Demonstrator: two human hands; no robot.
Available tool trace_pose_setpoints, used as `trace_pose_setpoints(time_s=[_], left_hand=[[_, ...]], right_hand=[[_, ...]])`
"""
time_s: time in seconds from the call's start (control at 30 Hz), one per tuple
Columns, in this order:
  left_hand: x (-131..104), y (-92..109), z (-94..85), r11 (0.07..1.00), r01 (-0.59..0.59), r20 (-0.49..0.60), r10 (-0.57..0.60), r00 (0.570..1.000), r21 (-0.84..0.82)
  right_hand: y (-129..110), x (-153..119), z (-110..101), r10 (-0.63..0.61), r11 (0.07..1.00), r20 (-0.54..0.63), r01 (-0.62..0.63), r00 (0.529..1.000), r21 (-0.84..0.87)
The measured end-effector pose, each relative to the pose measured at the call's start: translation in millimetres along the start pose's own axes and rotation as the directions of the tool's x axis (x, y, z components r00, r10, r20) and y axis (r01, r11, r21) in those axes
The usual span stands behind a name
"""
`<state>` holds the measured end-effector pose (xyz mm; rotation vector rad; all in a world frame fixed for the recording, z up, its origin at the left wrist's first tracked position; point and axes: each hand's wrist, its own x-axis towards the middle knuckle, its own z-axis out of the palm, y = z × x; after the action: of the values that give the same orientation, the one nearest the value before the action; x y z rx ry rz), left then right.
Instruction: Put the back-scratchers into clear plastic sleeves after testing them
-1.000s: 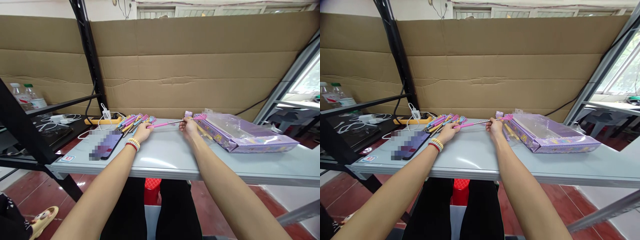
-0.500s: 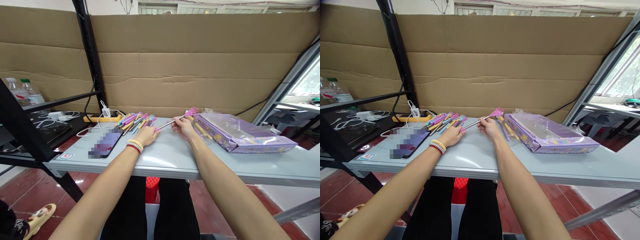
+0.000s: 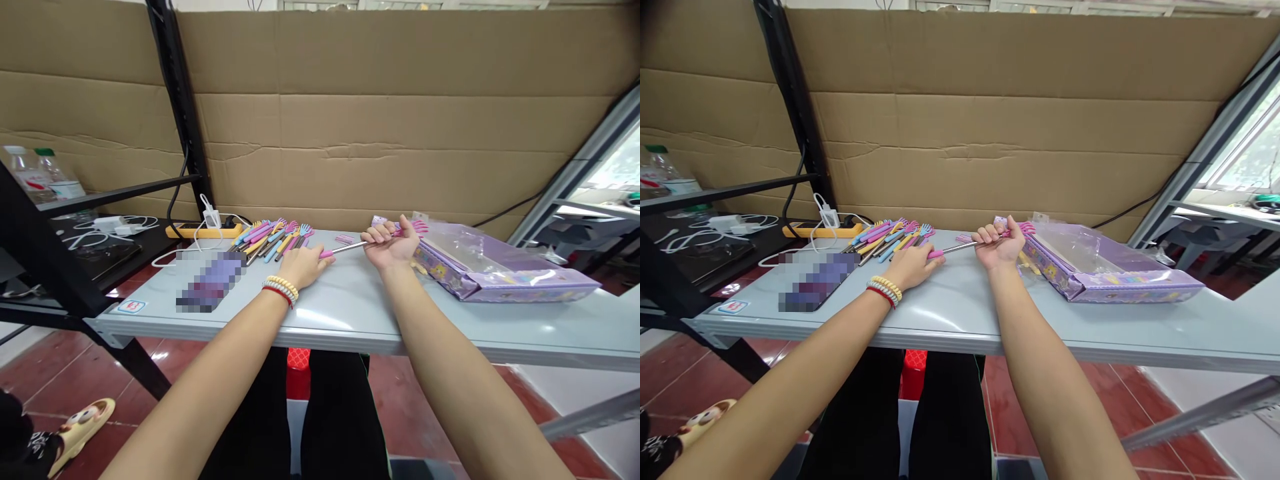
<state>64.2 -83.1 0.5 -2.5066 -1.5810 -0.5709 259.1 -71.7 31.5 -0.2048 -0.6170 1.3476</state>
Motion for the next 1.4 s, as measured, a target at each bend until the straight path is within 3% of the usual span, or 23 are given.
trace_pose_setpoints(time_s=[0.13, 0.37, 0.67, 0.93, 1.1, 1.23, 1.4], left_hand=[[1.3, -5.0, 0.5, 0.999, -0.011, -0.034, 0.009, 0.999, -0.038], [2.0, -10.7, 0.0, 0.992, 0.068, 0.035, -0.065, 0.997, -0.108], [-2.3, -2.0, -5.4, 0.999, -0.034, 0.108, 0.038, 0.993, -0.037], [-1.2, 26.5, -2.5, 1.0, -0.018, 0.025, 0.018, 1.0, 0.02], [-1.1, 29.1, -1.8, 1.0, -0.01, 0.039, 0.01, 0.999, -0.001], [-0.4, 26.2, -0.3, 1.0, -0.009, 0.039, 0.01, 0.999, -0.029], [1.3, 26.7, 2.4, 0.998, -0.02, 0.024, 0.022, 0.999, -0.052]], right_hand=[[-5.2, -2.4, 1.5, -0.059, 0.997, -0.02, 0.058, 0.998, -0.053], [-17.1, 0.7, -4.3, -0.146, 0.978, -0.028, 0.14, 0.989, -0.156], [-21.0, 2.7, -9.5, -0.17, 0.984, -0.066, 0.165, 0.983, -0.069], [13.7, -2.3, 9.2, -0.147, 0.976, -0.054, 0.136, 0.988, -0.17], [33.1, -5.7, 12.5, -0.093, 0.977, -0.055, 0.08, 0.994, -0.199], [31.4, -4.9, 10.5, -0.058, 0.972, -0.029, 0.05, 0.998, -0.228], [11.4, -5.8, 12.9, -0.083, 0.993, -0.05, 0.079, 0.995, -0.086]])
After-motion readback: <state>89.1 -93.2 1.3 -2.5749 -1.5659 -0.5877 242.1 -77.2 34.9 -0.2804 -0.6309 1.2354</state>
